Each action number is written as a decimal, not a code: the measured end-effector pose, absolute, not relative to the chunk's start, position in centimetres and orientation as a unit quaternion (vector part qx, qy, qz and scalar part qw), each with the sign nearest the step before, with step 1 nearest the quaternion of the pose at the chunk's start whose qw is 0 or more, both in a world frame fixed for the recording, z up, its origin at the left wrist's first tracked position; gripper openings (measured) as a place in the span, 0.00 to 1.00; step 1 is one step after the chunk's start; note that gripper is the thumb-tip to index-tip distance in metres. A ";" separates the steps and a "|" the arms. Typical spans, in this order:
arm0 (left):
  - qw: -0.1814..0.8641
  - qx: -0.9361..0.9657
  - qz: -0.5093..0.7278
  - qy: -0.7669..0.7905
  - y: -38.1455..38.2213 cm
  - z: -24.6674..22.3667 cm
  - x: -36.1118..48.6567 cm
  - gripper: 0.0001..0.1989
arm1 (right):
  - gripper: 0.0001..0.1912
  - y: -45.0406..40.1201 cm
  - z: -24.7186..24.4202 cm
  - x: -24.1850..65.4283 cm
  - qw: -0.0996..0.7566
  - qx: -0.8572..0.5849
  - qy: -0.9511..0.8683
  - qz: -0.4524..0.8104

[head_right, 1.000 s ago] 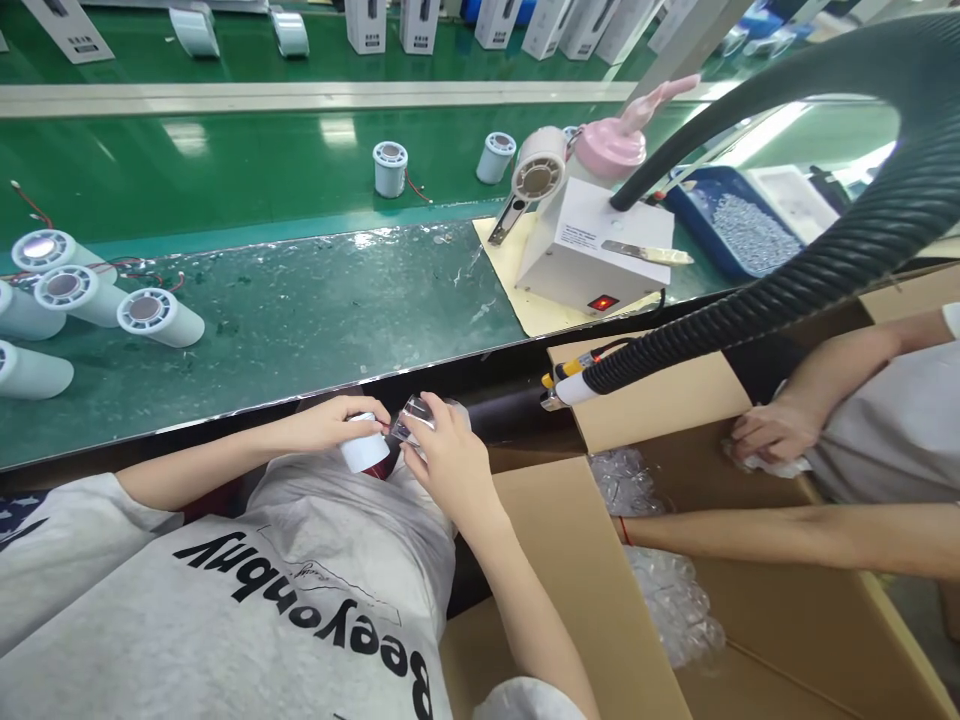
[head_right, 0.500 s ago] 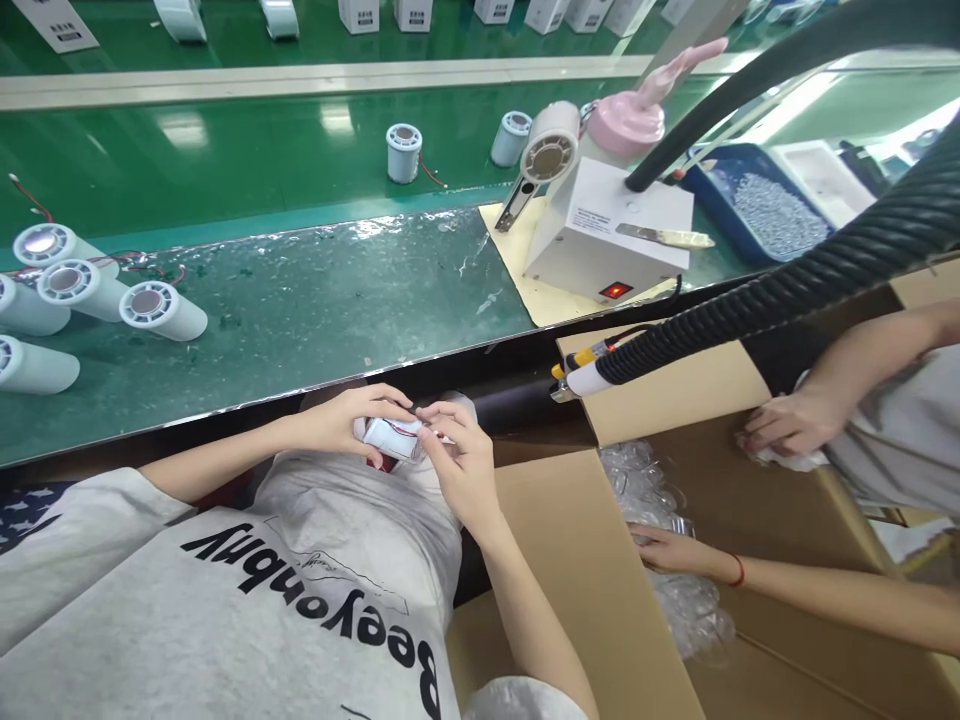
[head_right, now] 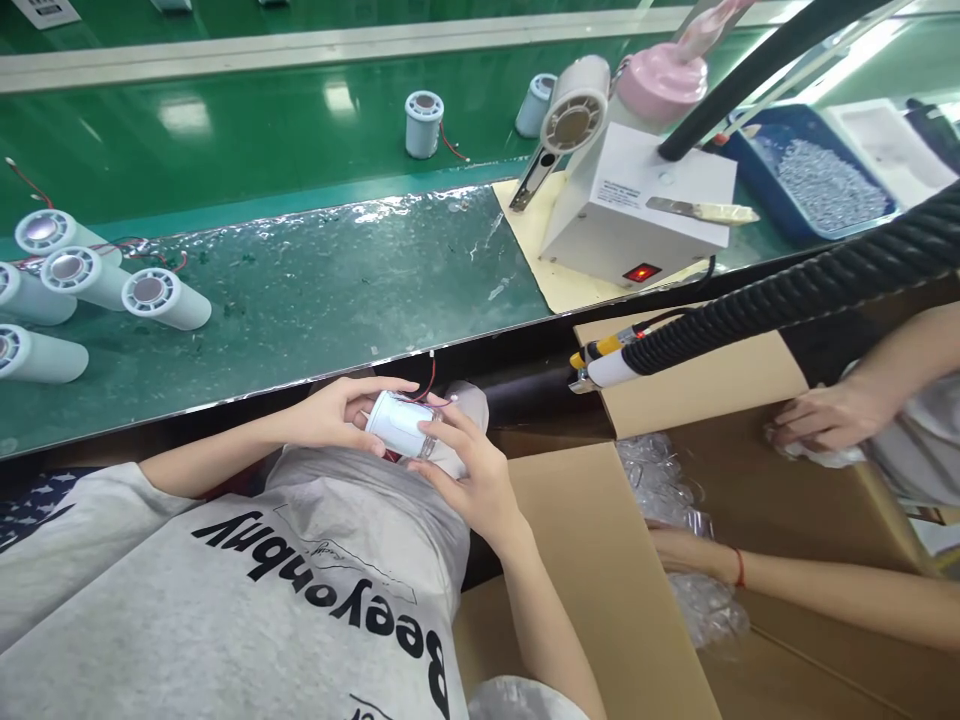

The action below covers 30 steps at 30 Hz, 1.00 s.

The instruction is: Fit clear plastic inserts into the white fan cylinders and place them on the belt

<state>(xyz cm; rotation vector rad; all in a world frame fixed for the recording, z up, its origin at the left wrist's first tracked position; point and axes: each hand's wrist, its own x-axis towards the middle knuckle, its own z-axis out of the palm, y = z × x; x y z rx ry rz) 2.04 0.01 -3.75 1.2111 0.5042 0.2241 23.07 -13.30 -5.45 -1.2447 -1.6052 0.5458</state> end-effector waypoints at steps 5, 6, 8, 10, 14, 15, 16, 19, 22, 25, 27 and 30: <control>0.771 0.587 0.100 0.225 0.3 -3.7 1.7 0.46 | 0.18 -13.5 -5.4 23.0 0.494 -0.523 -0.649 0.247; 0.763 0.601 0.102 0.217 0.3 -3.7 1.7 0.45 | 0.19 -13.5 -5.3 23.1 0.493 -0.525 -0.642 0.262; 0.741 0.633 0.113 0.194 0.4 -3.6 1.6 0.43 | 0.20 -13.6 -5.2 23.1 0.498 -0.526 -0.620 0.303; 0.715 0.665 0.134 0.167 0.5 -3.4 1.5 0.40 | 0.22 -13.6 -4.9 23.2 0.502 -0.524 -0.593 0.348; 0.668 0.715 0.164 0.124 0.7 -3.3 1.4 0.37 | 0.23 -13.6 -4.2 23.2 0.495 -0.526 -0.545 0.427; 0.659 0.723 0.167 0.119 0.8 -3.4 1.3 0.37 | 0.23 -13.6 -4.0 23.1 0.493 -0.527 -0.534 0.441; 0.652 0.730 0.168 0.116 0.8 -3.4 1.3 0.37 | 0.23 -13.6 -3.8 23.1 0.491 -0.529 -0.523 0.454; 0.634 0.745 0.173 0.110 0.8 -3.4 1.3 0.38 | 0.24 -13.6 -3.5 23.1 0.486 -0.537 -0.492 0.484; 0.628 0.752 0.173 0.103 0.8 -3.3 1.3 0.38 | 0.27 -13.6 -3.3 23.1 0.477 -0.546 -0.465 0.509; 0.629 0.752 0.166 0.110 0.7 -3.3 1.2 0.37 | 0.28 -13.5 -3.3 23.0 0.479 -0.541 -0.449 0.526; 0.623 0.756 0.166 0.113 0.7 -3.2 1.2 0.37 | 0.28 -13.4 -3.4 22.9 0.483 -0.537 -0.442 0.532; 0.620 0.759 0.166 0.111 0.7 -3.2 1.1 0.37 | 0.29 -13.2 -3.6 22.7 0.482 -0.531 -0.423 0.554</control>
